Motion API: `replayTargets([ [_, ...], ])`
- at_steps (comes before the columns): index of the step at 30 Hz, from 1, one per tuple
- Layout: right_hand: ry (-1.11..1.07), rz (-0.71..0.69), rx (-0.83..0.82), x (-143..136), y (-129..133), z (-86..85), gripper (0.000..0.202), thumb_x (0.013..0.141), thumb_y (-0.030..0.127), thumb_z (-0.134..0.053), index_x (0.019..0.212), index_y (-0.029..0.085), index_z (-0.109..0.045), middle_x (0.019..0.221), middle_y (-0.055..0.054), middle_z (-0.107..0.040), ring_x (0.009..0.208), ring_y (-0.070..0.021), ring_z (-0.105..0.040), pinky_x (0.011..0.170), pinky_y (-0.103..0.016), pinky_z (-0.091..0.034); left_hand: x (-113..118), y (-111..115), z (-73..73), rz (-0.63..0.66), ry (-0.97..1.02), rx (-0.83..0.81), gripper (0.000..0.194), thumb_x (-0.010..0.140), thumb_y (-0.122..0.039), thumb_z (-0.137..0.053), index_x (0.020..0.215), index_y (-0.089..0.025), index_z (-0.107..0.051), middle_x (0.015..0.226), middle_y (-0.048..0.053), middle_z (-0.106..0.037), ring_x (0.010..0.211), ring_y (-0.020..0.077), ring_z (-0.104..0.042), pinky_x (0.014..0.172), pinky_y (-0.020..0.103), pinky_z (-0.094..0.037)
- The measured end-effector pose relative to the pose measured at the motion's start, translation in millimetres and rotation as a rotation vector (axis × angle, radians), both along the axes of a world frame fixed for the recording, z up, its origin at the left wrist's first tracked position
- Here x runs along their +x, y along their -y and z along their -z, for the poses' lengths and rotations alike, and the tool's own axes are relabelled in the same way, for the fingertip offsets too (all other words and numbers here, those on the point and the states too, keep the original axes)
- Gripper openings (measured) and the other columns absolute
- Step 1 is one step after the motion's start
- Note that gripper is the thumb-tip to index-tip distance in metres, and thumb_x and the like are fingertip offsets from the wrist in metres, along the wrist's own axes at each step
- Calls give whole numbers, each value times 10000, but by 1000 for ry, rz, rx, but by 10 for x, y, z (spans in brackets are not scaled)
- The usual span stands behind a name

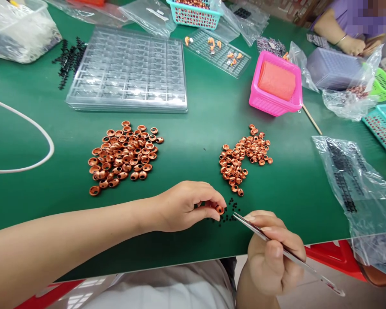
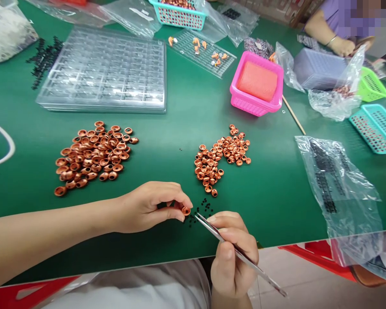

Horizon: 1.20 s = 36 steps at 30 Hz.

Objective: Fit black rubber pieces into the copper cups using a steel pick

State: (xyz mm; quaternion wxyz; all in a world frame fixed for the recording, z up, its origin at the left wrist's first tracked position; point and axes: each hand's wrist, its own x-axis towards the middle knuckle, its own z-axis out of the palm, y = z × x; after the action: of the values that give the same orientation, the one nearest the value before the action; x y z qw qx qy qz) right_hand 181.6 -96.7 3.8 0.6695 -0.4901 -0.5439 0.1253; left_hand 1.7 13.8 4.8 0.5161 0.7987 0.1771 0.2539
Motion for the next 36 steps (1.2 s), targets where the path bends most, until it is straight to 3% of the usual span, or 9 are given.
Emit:
replayTargets([
  [4, 53, 19, -33, 9, 5, -49, 192, 988, 247, -392, 1001, 208, -580, 826, -46, -637, 742, -221, -664, 636, -448, -564, 0, 7, 5, 5, 10, 25, 90, 954, -214, -586, 988, -168, -656, 854, 28, -717, 764, 116, -618, 716, 197, -478],
  [8, 31, -22, -68, 12, 31, 9, 138, 966, 222, -461, 1009, 187, -588, 859, -55, -653, 788, -231, -684, 668, -443, -570, 0, 23, 0, -17, 2, 84, 70, 941, -170, -590, 986, -170, -644, 839, 11, -706, 752, 111, -598, 714, 194, -466],
  [13, 45, -46, -116, -3, 88, 109, 161, 916, 107, -526, 1035, 156, -622, 918, -73, -690, 866, -242, -706, 723, -434, -570, -11, 49, -36, -71, -60, 161, 76, 950, -181, -569, 984, -167, -635, 819, 18, -691, 737, 127, -587, 711, 228, -472],
  [22, 172, -99, -191, 6, 120, 120, 336, 810, -30, -611, 1071, 181, -630, 1005, -69, -727, 923, -221, -705, 782, -415, -578, -15, 76, -52, -134, -63, 223, 64, 932, -160, -588, 974, -151, -635, 819, 28, -696, 730, 137, -587, 703, 247, -480],
  [36, 268, -139, -274, 21, 89, 99, 324, 807, 21, -662, 1074, 200, -619, 993, -63, -734, 910, -203, -708, 787, -396, -596, -9, 75, -33, -144, -65, 240, 70, 914, -138, -601, 976, -141, -634, 813, 30, -685, 722, 137, -583, 688, 242, -478],
])
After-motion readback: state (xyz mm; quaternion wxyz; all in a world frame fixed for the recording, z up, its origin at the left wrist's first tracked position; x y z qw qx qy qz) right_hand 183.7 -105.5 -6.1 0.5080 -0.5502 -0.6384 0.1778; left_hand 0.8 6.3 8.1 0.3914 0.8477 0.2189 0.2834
